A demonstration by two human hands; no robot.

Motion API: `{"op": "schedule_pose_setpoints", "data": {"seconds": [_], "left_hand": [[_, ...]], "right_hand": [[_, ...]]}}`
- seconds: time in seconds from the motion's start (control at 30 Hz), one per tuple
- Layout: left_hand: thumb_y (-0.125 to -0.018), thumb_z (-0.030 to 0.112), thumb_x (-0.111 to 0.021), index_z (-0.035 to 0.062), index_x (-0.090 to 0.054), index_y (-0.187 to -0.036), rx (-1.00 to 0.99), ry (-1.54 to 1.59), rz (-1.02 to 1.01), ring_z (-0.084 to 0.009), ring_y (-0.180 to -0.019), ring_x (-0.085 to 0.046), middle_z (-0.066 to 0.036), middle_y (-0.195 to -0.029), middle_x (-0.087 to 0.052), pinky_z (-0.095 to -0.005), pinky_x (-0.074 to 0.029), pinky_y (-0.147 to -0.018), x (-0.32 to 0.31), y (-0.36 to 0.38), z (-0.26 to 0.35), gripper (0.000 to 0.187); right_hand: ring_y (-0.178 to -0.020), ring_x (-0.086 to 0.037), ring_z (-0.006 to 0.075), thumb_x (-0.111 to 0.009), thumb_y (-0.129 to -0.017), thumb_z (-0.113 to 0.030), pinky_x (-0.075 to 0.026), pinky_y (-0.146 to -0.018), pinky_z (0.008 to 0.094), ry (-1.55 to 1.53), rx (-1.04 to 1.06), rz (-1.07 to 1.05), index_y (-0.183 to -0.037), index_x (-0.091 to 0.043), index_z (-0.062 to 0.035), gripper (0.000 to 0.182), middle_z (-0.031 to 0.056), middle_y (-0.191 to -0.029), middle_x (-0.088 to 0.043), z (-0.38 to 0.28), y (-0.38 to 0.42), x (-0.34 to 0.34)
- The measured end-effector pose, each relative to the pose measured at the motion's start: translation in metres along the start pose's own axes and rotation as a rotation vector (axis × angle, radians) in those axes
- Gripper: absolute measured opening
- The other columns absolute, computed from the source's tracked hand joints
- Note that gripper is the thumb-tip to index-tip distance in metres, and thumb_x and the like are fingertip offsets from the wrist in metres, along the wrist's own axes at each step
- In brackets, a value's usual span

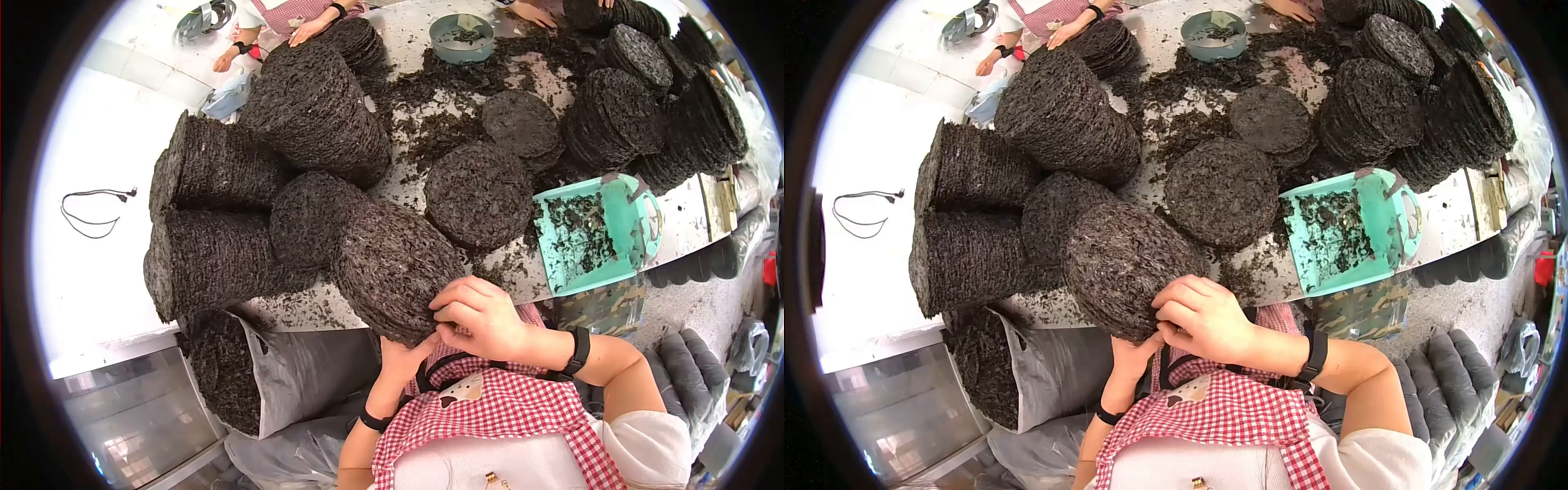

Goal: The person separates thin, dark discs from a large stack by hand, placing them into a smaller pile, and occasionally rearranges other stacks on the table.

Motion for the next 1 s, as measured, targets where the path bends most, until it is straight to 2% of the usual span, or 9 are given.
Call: {"op": "schedule_pose_setpoints", "data": {"seconds": [0.13, 0.27, 0.4, 0.47, 0.53, 0.57, 0.63, 0.87, 1.0], "left_hand": [[-0.072, 0.01, -0.075, -0.0011, -0.055, -0.114, 0.049, 0.087, -0.061, -0.0187, -0.101, -0.057, -0.008, -0.112, -0.059, -0.0346, -0.046, -0.089, 0.004, 0.007, -0.007, 0.048], [-0.072, -0.001, -0.068, 0.0002, -0.036, -0.134, 0.161, 0.389, -0.168, -0.0202, -0.117, -0.049, -0.01, -0.128, -0.049, -0.0359, -0.042, -0.098, 0.008, 0.022, -0.008, 0.069], [-0.072, 0.006, -0.071, 0.0011, -0.032, -0.136, 0.215, 0.374, -0.249, -0.022, -0.119, -0.047, -0.012, -0.131, -0.047, -0.037, -0.039, -0.101, -0.006, 0.024, 0.009, 0.075], [-0.072, 0.012, -0.074, 0.0, -0.04, -0.131, 0.09, 0.057, -0.247, -0.0231, -0.118, -0.049, -0.012, -0.13, -0.048, -0.0377, -0.039, -0.1, -0.004, 0.023, -0.001, 0.069], [-0.072, 0.013, -0.075, -0.0012, -0.046, -0.126, 0.025, -0.256, -0.187, -0.023, -0.114, -0.052, -0.013, -0.124, -0.053, -0.0391, -0.041, -0.097, -0.007, 0.012, 0.005, 0.063], [-0.071, 0.012, -0.075, -0.0008, -0.049, -0.122, -0.144, -0.321, -0.048, -0.0222, -0.108, -0.056, -0.012, -0.116, -0.058, -0.0385, -0.043, -0.093, -0.014, 0.006, 0.023, 0.059], [-0.071, 0.008, -0.073, -0.0004, -0.048, -0.121, -0.076, -0.198, -0.046, -0.0201, -0.106, -0.056, -0.011, -0.117, -0.056, -0.0358, -0.045, -0.09, -0.013, 0.003, 0.019, 0.056], [-0.072, 0.006, -0.073, -0.0009, -0.054, -0.114, -0.092, -0.219, 0.062, -0.0212, -0.098, -0.06, -0.01, -0.109, -0.061, -0.0339, -0.046, -0.086, -0.005, 0.002, 0.012, 0.047], [-0.075, 0.003, -0.071, -0.0024, -0.055, -0.112, -0.029, -0.115, 0.114, -0.0188, -0.097, -0.059, -0.01, -0.105, -0.062, -0.0324, -0.046, -0.087, 0.016, 0.01, 0.0, 0.041]], "right_hand": [[-0.087, -0.062, 0.024, -0.073, -0.065, -0.009, -0.051, -0.073, 0.0335, -0.064, -0.017, -0.115, -0.083, -0.061, -0.0069, 0.022, 0.0046, -0.094, -0.063, -0.006, 0.0, 0.0], [-0.082, -0.062, 0.0252, -0.073, -0.074, -0.014, -0.05, -0.073, 0.0335, -0.319, -0.08, -0.016, -0.091, -0.063, -0.0052, 0.021, 0.0082, -0.091, -0.063, -0.002, -0.016, 0.018], [-0.084, -0.062, 0.0256, -0.072, -0.074, -0.01, -0.049, -0.076, 0.034, -0.306, -0.202, 0.073, -0.093, -0.064, -0.0031, 0.022, 0.0091, -0.09, -0.064, 0.013, -0.032, 0.04], [-0.095, -0.061, 0.0266, -0.075, -0.072, -0.017, -0.047, -0.084, 0.0352, -0.323, -0.121, 0.049, -0.098, -0.061, -0.0028, 0.033, 0.0099, -0.098, -0.062, 0.003, -0.035, 0.04], [-0.113, -0.051, 0.0305, -0.078, -0.069, -0.031, -0.044, -0.093, 0.0366, -0.306, -0.16, -0.06, -0.115, -0.051, -0.0054, 0.059, 0.0126, -0.127, -0.047, -0.006, -0.028, 0.029], [-0.114, -0.05, 0.0309, -0.078, -0.069, -0.031, -0.044, -0.093, 0.0371, -0.29, -0.193, -0.099, -0.117, -0.049, -0.006, 0.06, 0.0128, -0.129, -0.045, -0.004, -0.021, 0.018], [-0.122, -0.046, 0.0306, -0.077, -0.072, -0.025, -0.039, -0.1, 0.0394, -0.362, -0.307, -0.126, -0.118, -0.052, -0.0046, 0.056, 0.0151, -0.133, -0.045, 0.001, -0.011, 0.003], [-0.098, -0.064, 0.0268, -0.067, -0.078, -0.011, -0.052, -0.083, 0.0356, -0.266, -0.278, 0.048, -0.102, -0.065, -0.0018, 0.026, 0.0139, -0.11, -0.064, 0.011, -0.01, 0.011], [-0.078, -0.059, 0.0107, -0.061, -0.085, -0.012, -0.049, -0.07, 0.0273, -0.146, -0.626, 0.523, -0.099, -0.063, 0.004, 0.021, 0.0097, -0.088, -0.067, 0.087, -0.004, 0.066]]}}
Point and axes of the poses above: each hand's wrist, its own y-axis away from the middle knuckle, its own x-axis out of the back of the hand, z = x × y, the point moved 5 cm from there along -y, towards the middle knuckle
